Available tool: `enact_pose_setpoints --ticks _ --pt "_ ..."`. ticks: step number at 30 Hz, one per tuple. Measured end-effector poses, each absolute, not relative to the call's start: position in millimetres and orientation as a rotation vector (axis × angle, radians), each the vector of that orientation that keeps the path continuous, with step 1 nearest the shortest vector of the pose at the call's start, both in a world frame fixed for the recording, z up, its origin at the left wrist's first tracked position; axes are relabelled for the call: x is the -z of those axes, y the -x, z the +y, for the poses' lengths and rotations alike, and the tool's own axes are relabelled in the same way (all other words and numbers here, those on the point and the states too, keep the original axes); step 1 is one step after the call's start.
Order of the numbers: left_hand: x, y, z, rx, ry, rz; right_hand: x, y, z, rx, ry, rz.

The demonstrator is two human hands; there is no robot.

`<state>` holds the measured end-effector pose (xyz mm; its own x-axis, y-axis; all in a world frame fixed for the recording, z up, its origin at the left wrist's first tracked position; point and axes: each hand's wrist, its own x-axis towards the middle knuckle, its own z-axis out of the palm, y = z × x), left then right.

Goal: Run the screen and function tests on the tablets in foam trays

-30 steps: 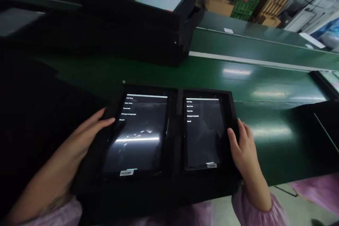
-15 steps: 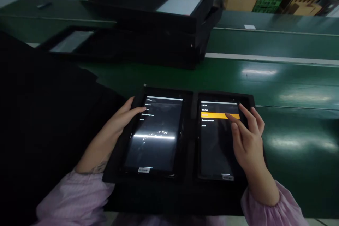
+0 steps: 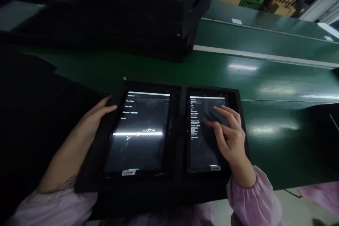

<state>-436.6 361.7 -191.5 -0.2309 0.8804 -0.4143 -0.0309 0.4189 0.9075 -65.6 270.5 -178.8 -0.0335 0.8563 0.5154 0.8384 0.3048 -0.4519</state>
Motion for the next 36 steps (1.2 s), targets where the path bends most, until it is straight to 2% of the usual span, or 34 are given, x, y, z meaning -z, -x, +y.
enact_pose_setpoints --ticks 10,20,27,36 --pt "185.4 431.0 362.3 -0.990 -0.755 1.602 179.3 73.8 266.8 -0.179 1.430 -2.212" --pt "185.2 428.3 361.4 -1.036 -0.775 1.519 181.8 77.0 268.6 -0.170 1.348 -2.312" --pt "188.5 436.8 361.6 -0.974 -0.791 1.452 178.6 73.2 270.2 0.071 1.420 -1.955" --pt "186.0 437.9 366.0 -0.812 -1.033 1.531 175.1 73.3 270.0 0.046 1.399 -1.816"
